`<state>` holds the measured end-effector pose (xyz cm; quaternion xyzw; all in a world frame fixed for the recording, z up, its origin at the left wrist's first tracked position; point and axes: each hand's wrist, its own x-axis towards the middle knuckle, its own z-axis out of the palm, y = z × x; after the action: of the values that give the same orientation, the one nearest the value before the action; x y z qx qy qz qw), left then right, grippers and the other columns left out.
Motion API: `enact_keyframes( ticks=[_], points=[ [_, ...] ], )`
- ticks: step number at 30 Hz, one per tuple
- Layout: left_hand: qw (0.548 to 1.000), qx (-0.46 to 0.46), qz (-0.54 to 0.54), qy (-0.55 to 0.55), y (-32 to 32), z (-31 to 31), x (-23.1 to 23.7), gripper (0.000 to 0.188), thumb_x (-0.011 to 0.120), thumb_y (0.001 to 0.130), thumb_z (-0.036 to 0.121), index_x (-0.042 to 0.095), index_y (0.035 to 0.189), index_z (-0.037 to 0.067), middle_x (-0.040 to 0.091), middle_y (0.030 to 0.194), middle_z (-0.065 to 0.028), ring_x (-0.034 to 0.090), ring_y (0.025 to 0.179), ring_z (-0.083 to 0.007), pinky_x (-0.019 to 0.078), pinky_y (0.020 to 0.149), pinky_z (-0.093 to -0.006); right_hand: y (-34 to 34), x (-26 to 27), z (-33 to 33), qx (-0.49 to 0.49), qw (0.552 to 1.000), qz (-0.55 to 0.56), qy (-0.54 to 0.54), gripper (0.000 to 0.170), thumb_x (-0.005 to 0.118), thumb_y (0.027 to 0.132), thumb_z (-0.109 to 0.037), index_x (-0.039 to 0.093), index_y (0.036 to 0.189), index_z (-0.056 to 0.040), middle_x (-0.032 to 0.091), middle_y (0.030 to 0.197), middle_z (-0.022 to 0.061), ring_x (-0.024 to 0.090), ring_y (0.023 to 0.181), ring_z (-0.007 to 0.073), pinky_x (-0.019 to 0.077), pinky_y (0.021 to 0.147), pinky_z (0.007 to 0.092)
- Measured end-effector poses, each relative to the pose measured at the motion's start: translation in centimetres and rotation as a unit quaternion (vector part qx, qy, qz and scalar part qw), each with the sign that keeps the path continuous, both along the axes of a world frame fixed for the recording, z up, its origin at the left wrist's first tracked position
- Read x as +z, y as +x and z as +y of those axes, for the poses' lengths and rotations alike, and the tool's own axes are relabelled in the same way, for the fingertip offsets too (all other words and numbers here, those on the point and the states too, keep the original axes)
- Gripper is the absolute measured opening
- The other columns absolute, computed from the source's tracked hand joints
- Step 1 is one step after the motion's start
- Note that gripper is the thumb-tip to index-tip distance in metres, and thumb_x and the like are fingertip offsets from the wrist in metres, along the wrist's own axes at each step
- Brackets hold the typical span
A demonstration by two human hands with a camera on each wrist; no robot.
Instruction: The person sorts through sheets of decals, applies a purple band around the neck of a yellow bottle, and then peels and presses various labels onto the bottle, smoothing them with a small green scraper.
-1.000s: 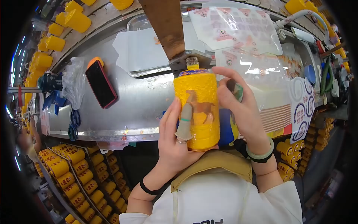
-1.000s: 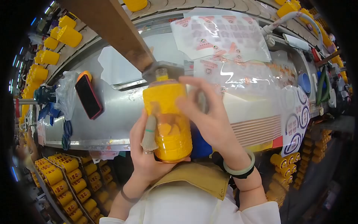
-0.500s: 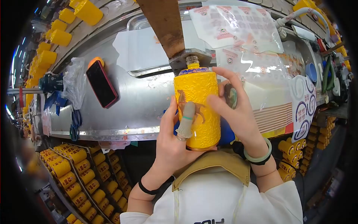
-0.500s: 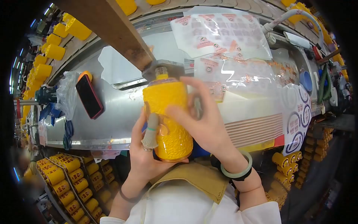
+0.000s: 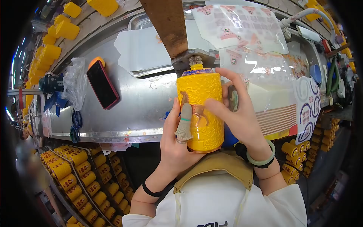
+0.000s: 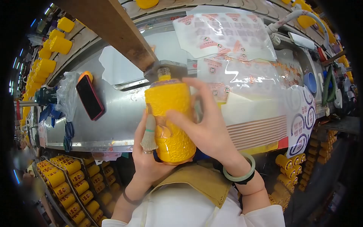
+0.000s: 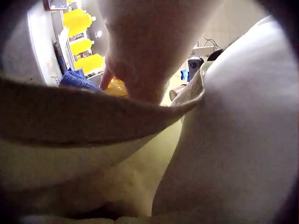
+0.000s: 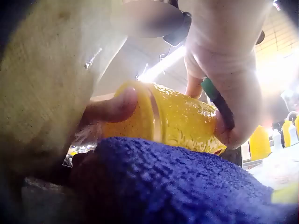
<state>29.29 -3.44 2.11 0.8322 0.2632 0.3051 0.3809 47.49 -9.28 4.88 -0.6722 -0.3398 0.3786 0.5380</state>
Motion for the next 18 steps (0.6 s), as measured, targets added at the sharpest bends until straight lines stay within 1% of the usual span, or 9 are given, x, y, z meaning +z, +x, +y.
enact_keyframes(
  ticks=[6,7,9,11,13,14,15,16,18],
  points=[
    [1.0,0.001,0.009,0.013,0.0,0.0,-0.1,0.106,0.1,0.064,0.031,0.045,0.147,-0.008,0.039,0.154,-0.0292,0.056,0.131,-0.0393,0.05,0.106,-0.0419,0.0,0.3,0.0,-0.005,0.997,0.073,0.014,0.066,0.077,0.089,-0.015,0.044,0.144,0.0013,0.055,0.12,0.0092,0.051,0.112,0.0158,0.0425,0.101,0.0308],
    [1.0,0.004,0.006,0.011,0.0,-0.1,-0.1,0.106,0.1,0.064,0.032,0.045,0.146,-0.007,0.039,0.154,-0.029,0.056,0.131,-0.0392,0.05,0.106,-0.0421,0.0,0.2,0.0,-0.005,0.997,0.073,0.014,0.066,0.077,0.089,-0.015,0.044,0.144,0.0013,0.055,0.12,0.0092,0.051,0.112,0.0158,0.0425,0.101,0.0308],
    [1.0,0.004,0.003,0.008,0.0,-0.1,-0.2,0.107,0.1,0.064,0.032,0.045,0.147,-0.006,0.039,0.154,-0.0284,0.056,0.131,-0.0392,0.0501,0.106,-0.0419,-0.1,-0.1,0.0,-0.003,1.0,0.008,0.008,0.066,0.077,0.09,-0.014,0.044,0.145,0.0011,0.056,0.117,0.0077,0.052,0.11,0.0154,0.0427,0.1,0.0305],
    [1.0,0.004,-0.001,0.005,0.1,-0.2,-0.3,0.108,0.1,0.063,0.032,0.044,0.148,-0.005,0.039,0.154,-0.0279,0.056,0.131,-0.0392,0.0502,0.105,-0.0418,0.0,-0.1,0.0,-0.003,1.0,0.017,0.012,0.066,0.077,0.089,-0.014,0.044,0.145,0.0007,0.056,0.116,0.0069,0.051,0.109,0.0139,0.0429,0.098,0.0292],
    [0.998,0.014,-0.025,-0.06,0.2,-0.5,-0.5,0.111,0.1,0.063,0.029,0.041,0.151,-0.004,0.04,0.155,-0.0249,0.055,0.132,-0.0379,0.0479,0.108,-0.0418,0.0,-0.1,-0.1,-0.003,1.0,0.025,0.016,0.066,0.077,0.089,-0.014,0.044,0.145,0.0004,0.056,0.115,0.006,0.051,0.108,0.0125,0.0432,0.096,0.0278],
    [0.998,0.014,-0.026,-0.059,0.2,-0.6,-1.1,0.111,0.1,0.063,0.029,0.041,0.151,-0.004,0.04,0.155,-0.0249,0.055,0.132,-0.0379,0.0479,0.108,-0.0418,0.0,-0.3,-0.2,0.0,0.998,0.057,0.018,0.064,0.076,0.09,-0.013,0.045,0.145,-0.0003,0.055,0.114,0.005,0.051,0.107,0.0107,0.0429,0.094,0.0262],
    [0.99,0.007,-0.045,-0.132,0.2,-0.8,-2.0,0.112,0.1,0.064,0.028,0.039,0.152,-0.004,0.043,0.153,-0.0231,0.054,0.133,-0.0371,0.0465,0.109,-0.0418,0.1,-0.3,-0.3,0.003,0.996,0.089,0.019,0.062,0.074,0.092,-0.013,0.045,0.145,-0.0009,0.054,0.113,0.004,0.05,0.106,0.0089,0.0427,0.092,0.0247],
    [0.977,0.0,-0.063,-0.203,0.2,-0.9,-2.4,0.113,0.1,0.064,0.026,0.037,0.153,-0.004,0.045,0.151,-0.0214,0.054,0.134,-0.0364,0.0451,0.111,-0.0419,0.4,-0.1,-0.5,0.003,0.996,0.088,0.019,0.062,0.074,0.092,-0.013,0.045,0.145,-0.0009,0.054,0.113,0.004,0.05,0.106,0.0089,0.0427,0.092,0.0247],
    [0.977,-0.015,-0.053,-0.205,-0.1,-0.4,-1.8,0.113,0.1,0.065,0.025,0.037,0.154,-0.004,0.048,0.149,-0.0201,0.053,0.135,-0.0356,0.0444,0.111,-0.0417,1.5,0.6,-1.2,0.038,0.977,0.204,0.038,0.053,0.067,0.096,-0.009,0.046,0.144,-0.0021,0.053,0.111,0.0017,0.048,0.104,0.0065,0.0416,0.089,0.0229]
  ],
)
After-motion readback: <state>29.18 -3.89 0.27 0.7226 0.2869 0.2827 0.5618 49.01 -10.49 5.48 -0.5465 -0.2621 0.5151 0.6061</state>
